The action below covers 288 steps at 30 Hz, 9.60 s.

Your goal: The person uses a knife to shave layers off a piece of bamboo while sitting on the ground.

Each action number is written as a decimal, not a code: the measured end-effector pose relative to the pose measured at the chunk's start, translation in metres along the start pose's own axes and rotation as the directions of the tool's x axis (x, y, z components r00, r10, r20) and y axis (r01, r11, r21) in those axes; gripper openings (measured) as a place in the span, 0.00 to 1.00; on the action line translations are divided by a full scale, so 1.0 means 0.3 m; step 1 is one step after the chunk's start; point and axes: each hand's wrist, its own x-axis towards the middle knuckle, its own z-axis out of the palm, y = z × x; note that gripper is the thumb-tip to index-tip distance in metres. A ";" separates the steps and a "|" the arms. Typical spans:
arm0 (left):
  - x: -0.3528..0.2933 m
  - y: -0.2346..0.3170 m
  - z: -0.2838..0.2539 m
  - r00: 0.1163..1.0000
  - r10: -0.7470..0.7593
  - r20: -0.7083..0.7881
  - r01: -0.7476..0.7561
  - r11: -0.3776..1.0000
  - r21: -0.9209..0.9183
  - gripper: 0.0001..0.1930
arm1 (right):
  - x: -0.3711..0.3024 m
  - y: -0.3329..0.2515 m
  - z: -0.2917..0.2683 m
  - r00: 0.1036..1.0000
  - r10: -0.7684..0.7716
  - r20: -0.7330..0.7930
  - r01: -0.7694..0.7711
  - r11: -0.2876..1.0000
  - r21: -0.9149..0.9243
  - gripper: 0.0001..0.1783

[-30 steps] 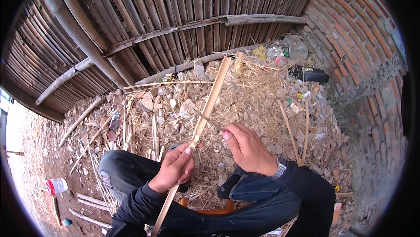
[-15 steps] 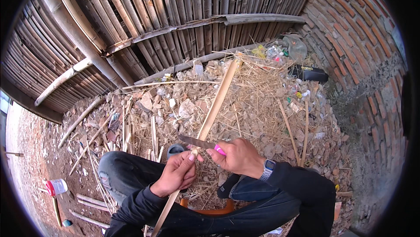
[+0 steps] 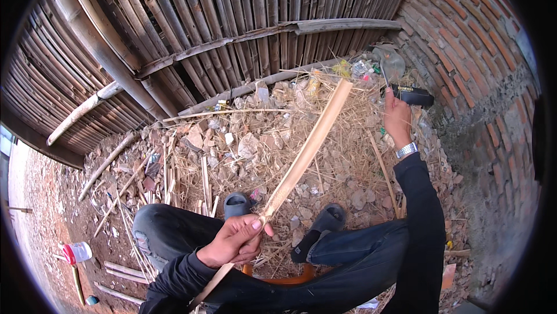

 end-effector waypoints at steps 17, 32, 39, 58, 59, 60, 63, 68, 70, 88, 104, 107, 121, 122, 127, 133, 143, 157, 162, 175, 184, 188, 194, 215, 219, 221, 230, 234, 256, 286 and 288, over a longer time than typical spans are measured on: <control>0.050 -0.049 -0.027 0.976 -0.001 -0.218 -0.029 0.990 -0.137 0.17 | -0.569 -0.477 -0.090 0.601 -0.576 0.554 0.302 0.805 0.510 0.33; 0.008 -0.049 -0.009 0.991 -0.124 0.058 0.136 0.924 -0.358 0.19 | -0.152 -0.126 0.057 0.974 -0.128 0.187 0.091 0.977 0.193 0.39; 0.024 -0.016 -0.024 0.985 -0.163 0.058 0.165 0.791 -0.589 0.20 | -0.241 -0.294 -0.064 0.944 -0.213 0.252 0.103 0.917 0.386 0.36; 0.028 -0.017 -0.020 0.948 -0.209 -0.241 0.101 0.913 -0.395 0.20 | -0.547 -0.445 0.017 0.686 -0.563 0.460 0.405 0.822 0.400 0.32; 0.014 -0.023 -0.017 0.957 -0.198 -0.212 0.100 0.911 -0.399 0.20 | -0.464 -0.412 0.047 0.745 -0.471 0.472 0.354 0.879 0.318 0.32; -0.004 -0.028 -0.018 0.966 -0.192 -0.174 0.108 0.909 -0.402 0.20 | -0.350 -0.358 0.060 0.852 -0.322 0.413 0.260 0.945 0.200 0.34; -0.010 -0.028 0.020 0.992 -0.122 0.031 0.126 0.966 -0.227 0.20 | -0.040 -0.020 -0.024 0.988 -0.139 0.071 0.141 0.989 -0.037 0.40; 0.025 -0.052 -0.011 0.988 -0.031 -0.149 0.001 0.980 -0.197 0.20 | -0.075 -0.085 -0.140 0.995 -0.083 0.058 0.077 0.993 0.094 0.37; 0.042 -0.065 -0.010 0.988 0.030 -0.150 -0.028 0.999 0.018 0.19 | -0.140 -0.170 -0.151 0.972 -0.201 0.125 0.175 0.966 0.192 0.36; 0.049 -0.070 -0.022 0.870 0.186 -0.456 -0.127 0.980 0.156 0.19 | -0.600 -0.451 -0.084 0.538 -0.584 0.608 0.450 0.809 0.378 0.32; 0.022 -0.098 -0.021 0.884 0.230 -0.407 -0.111 0.949 0.296 0.19 | -0.457 -0.385 0.021 0.720 -0.451 0.528 0.477 0.874 0.095 0.34; -0.007 -0.075 0.058 0.965 0.161 -0.209 -0.073 0.925 0.373 0.18 | -0.177 -0.206 -0.017 0.874 -0.268 0.406 0.302 0.953 -0.021 0.35; 0.046 -0.069 0.011 0.944 0.130 -0.302 -0.042 0.959 0.281 0.14 | -0.371 -0.387 -0.155 0.843 -0.327 0.427 0.079 0.861 0.503 0.26; 0.043 -0.072 0.012 0.942 0.136 -0.306 -0.050 0.961 0.274 0.15 | -0.385 -0.402 -0.146 0.834 -0.301 0.462 0.002 0.839 0.544 0.25; 0.065 -0.116 0.021 0.959 0.122 -0.257 -0.038 0.950 0.311 0.15 | -0.496 -0.455 -0.101 0.743 -0.303 0.597 -0.230 0.721 0.653 0.14; 0.069 -0.134 0.018 0.958 0.094 -0.269 -0.004 0.948 0.317 0.14 | -0.562 -0.440 -0.048 0.734 -0.344 0.585 -0.311 0.597 0.740 0.11; 0.065 -0.060 0.018 0.869 0.196 -0.455 0.017 0.906 0.422 0.18 | -0.523 -0.469 -0.136 0.591 -0.517 0.619 0.270 0.850 0.452 0.23; 0.047 -0.017 -0.038 0.809 0.279 -0.518 -0.053 0.911 0.409 0.17 | -0.574 -0.484 -0.170 0.441 -0.563 0.699 0.352 0.825 0.443 0.21; 0.048 -0.011 -0.038 0.808 0.277 -0.521 -0.049 0.912 0.408 0.17 | -0.587 -0.490 -0.173 0.433 -0.576 0.693 0.357 0.816 0.455 0.19; 0.039 -0.011 -0.065 0.838 0.195 -0.509 -0.111 0.975 0.191 0.14 | -0.646 -0.440 -0.072 0.492 -0.732 0.472 0.725 0.644 0.244 0.23; 0.031 0.008 -0.054 0.860 0.079 -0.504 -0.006 0.989 0.145 0.17 | -0.637 -0.415 -0.012 0.484 -0.777 0.402 0.747 0.606 0.274 0.24; 0.044 0.002 -0.058 0.883 0.050 -0.467 -0.003 0.995 0.100 0.17 | -0.587 -0.381 0.033 0.498 -0.786 0.365 0.751 0.602 0.272 0.24; 0.024 0.033 -0.035 0.888 -0.022 -0.459 -0.024 0.995 -0.095 0.16 | -0.630 -0.376 0.039 0.491 -0.764 0.420 0.723 0.626 0.293 0.23; -0.012 0.029 -0.065 0.904 -0.089 -0.418 -0.021 0.967 -0.253 0.15 | -0.635 -0.375 0.051 0.538 -0.742 0.399 0.720 0.651 0.239 0.24; -0.006 0.031 -0.070 0.906 -0.115 -0.408 0.001 0.963 -0.269 0.16 | -0.627 -0.362 0.055 0.515 -0.744 0.425 0.773 0.618 0.144 0.26; -0.001 0.040 -0.059 0.912 -0.205 -0.354 0.086 0.942 -0.324 0.16 | -0.555 -0.304 0.130 0.654 -0.504 0.564 0.644 0.763 -0.065 0.28; 0.011 0.029 -0.043 0.933 -0.151 -0.327 0.080 0.972 -0.220 0.18 | -0.164 -0.117 -0.108 0.959 -0.234 0.159 0.253 0.961 -0.115 0.26; -0.003 0.032 -0.045 0.927 -0.093 -0.363 0.029 0.983 -0.181 0.18 | -0.332 -0.337 -0.157 0.789 -0.412 0.455 0.325 0.909 0.260 0.22; -0.021 0.040 -0.061 0.934 -0.174 -0.311 0.058 0.935 -0.351 0.17 | -0.429 -0.286 0.099 0.748 -0.447 0.491 0.570 0.811 -0.130 0.32; 0.016 -0.005 -0.062 0.931 0.045 -0.362 -0.012 0.996 0.093 0.17 | -0.596 -0.452 -0.120 0.588 -0.585 0.559 0.596 0.780 0.190 0.29; 0.014 -0.006 -0.059 0.929 0.045 -0.367 -0.011 0.996 0.093 0.17 | -0.597 -0.452 -0.108 0.593 -0.618 0.516 0.659 0.741 0.132 0.29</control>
